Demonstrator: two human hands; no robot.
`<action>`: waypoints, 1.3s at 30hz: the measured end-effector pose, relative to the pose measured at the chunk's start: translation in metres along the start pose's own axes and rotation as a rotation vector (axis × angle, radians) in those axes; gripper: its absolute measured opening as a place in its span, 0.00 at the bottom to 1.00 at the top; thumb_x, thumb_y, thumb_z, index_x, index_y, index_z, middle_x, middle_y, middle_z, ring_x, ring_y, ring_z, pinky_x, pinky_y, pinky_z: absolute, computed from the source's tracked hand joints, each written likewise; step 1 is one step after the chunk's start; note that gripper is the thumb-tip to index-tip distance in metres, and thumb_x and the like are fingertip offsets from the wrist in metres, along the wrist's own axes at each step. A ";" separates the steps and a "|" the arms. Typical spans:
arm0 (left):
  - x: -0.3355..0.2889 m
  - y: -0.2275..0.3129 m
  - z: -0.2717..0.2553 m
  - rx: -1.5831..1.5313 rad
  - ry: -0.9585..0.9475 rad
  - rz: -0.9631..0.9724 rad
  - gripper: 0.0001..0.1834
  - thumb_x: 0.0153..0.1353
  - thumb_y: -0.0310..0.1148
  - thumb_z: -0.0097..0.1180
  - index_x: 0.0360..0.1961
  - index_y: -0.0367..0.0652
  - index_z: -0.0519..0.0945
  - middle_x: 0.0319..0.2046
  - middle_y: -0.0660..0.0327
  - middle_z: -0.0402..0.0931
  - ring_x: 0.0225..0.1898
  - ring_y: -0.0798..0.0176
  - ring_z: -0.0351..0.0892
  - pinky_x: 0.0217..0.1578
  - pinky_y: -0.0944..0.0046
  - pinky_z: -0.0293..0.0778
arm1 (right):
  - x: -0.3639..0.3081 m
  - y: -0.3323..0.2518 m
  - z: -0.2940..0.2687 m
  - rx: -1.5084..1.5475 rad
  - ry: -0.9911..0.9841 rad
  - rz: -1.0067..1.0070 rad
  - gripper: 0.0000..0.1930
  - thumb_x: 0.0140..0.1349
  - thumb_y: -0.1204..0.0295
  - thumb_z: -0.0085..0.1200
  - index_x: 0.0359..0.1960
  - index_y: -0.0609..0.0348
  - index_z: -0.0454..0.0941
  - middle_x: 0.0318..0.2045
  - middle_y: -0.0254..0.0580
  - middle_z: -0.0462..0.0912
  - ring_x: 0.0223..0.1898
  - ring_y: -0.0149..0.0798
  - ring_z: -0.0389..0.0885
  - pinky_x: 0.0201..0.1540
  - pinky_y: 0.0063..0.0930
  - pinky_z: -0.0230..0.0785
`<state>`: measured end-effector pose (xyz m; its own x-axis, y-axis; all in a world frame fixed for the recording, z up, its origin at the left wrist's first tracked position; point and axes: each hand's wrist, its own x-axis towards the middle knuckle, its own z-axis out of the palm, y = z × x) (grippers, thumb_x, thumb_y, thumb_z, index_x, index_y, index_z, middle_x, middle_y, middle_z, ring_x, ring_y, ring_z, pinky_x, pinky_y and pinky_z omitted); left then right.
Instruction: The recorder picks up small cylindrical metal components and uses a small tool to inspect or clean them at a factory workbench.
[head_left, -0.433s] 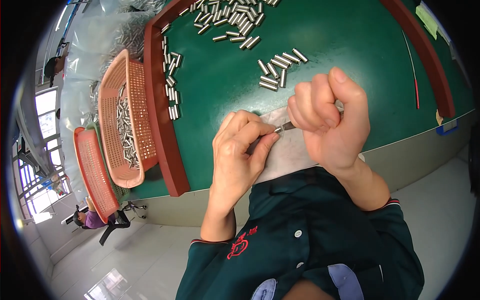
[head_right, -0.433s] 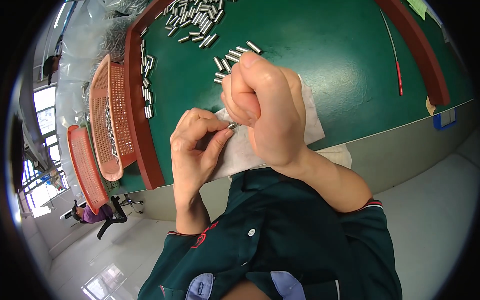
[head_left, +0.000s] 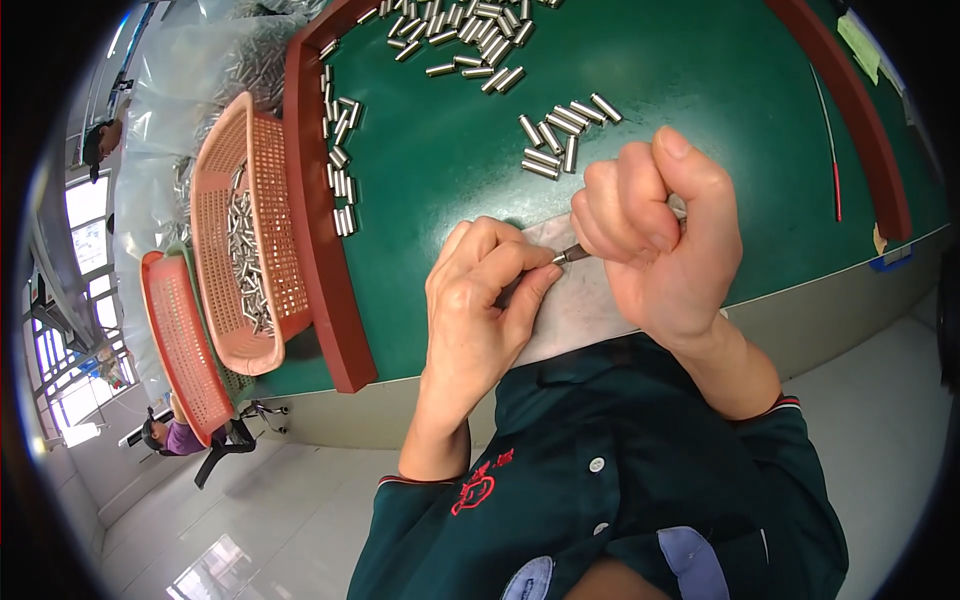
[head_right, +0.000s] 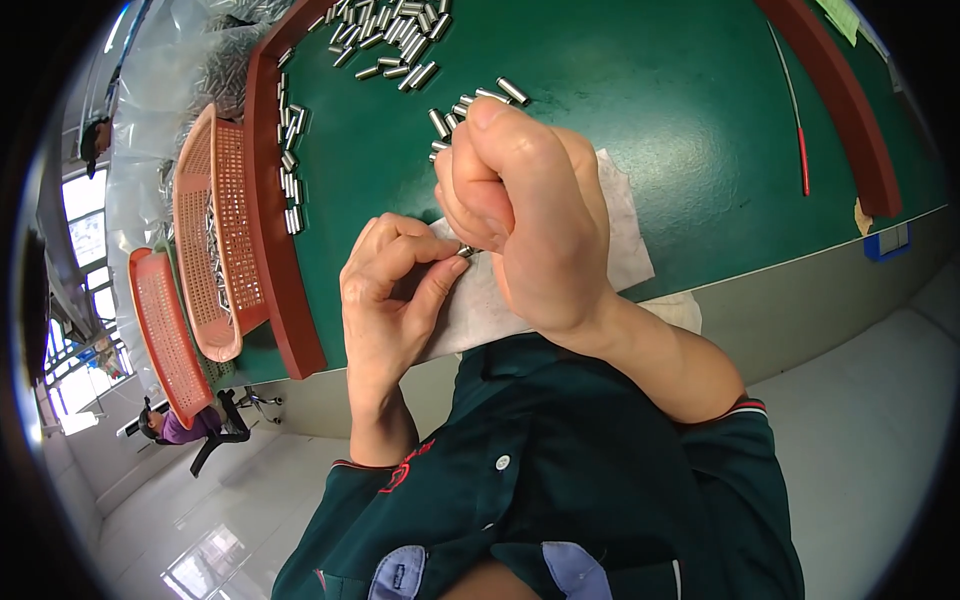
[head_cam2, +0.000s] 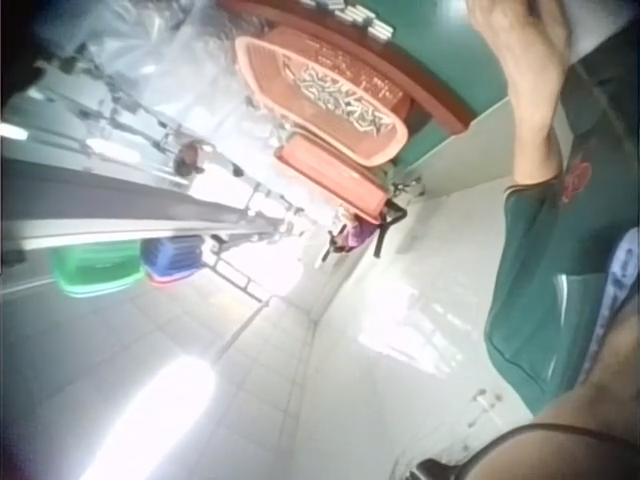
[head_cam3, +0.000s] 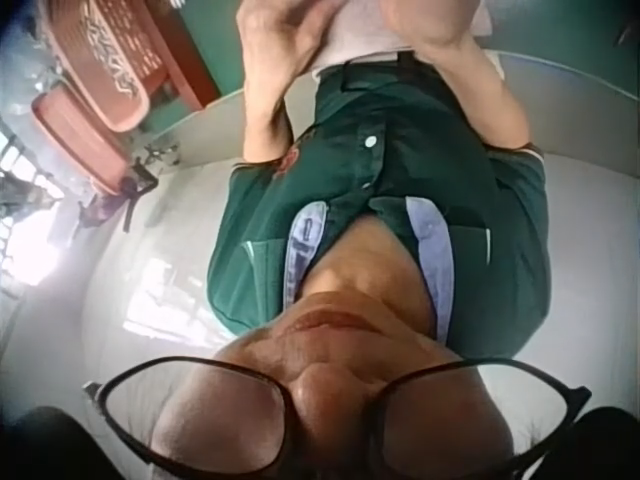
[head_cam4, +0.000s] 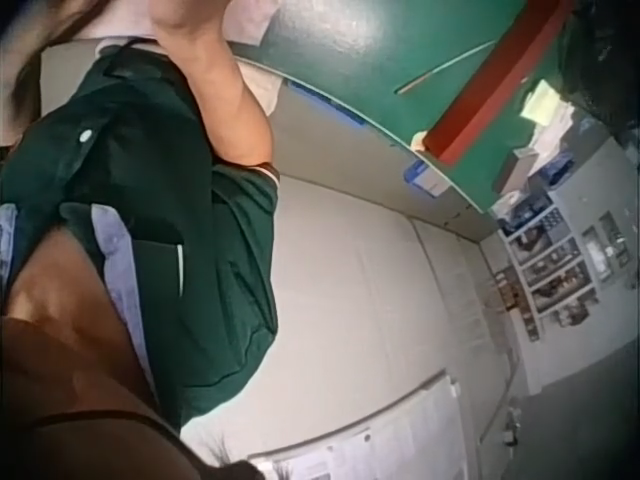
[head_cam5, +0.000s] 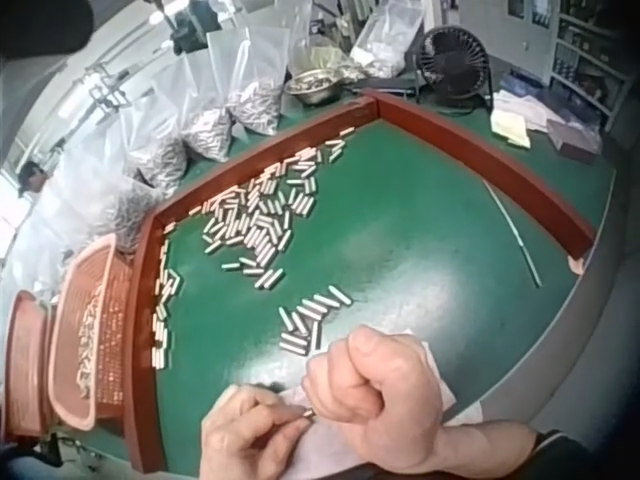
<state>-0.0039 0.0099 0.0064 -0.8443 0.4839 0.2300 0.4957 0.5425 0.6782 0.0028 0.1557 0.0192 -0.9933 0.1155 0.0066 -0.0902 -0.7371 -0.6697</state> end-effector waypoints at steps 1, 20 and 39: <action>0.000 0.000 0.000 -0.003 0.000 0.000 0.07 0.38 0.21 0.62 0.22 0.39 0.77 0.21 0.62 0.68 0.24 0.61 0.66 0.24 0.65 0.63 | 0.000 0.000 0.000 -0.001 0.001 0.000 0.22 0.61 0.63 0.29 0.07 0.50 0.50 0.05 0.27 0.51 0.11 0.24 0.41 0.14 0.21 0.37; 0.003 -0.007 -0.002 -0.084 -0.038 -0.011 0.08 0.36 0.21 0.62 0.21 0.38 0.77 0.20 0.62 0.66 0.23 0.61 0.66 0.23 0.65 0.63 | -0.004 0.001 0.004 -0.195 -0.028 0.043 0.24 0.63 0.59 0.27 0.08 0.49 0.51 0.07 0.26 0.51 0.11 0.25 0.43 0.17 0.22 0.41; -0.001 -0.005 0.004 -0.066 -0.011 -0.063 0.07 0.38 0.21 0.63 0.21 0.37 0.77 0.18 0.60 0.65 0.23 0.61 0.66 0.23 0.64 0.63 | -0.002 0.002 -0.003 -0.108 0.031 -0.085 0.22 0.64 0.64 0.27 0.08 0.50 0.51 0.08 0.27 0.50 0.11 0.25 0.43 0.16 0.22 0.40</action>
<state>-0.0049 0.0093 0.0001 -0.8709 0.4581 0.1777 0.4269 0.5262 0.7354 0.0051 0.1554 0.0157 -0.9794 0.1966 0.0451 -0.1644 -0.6483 -0.7435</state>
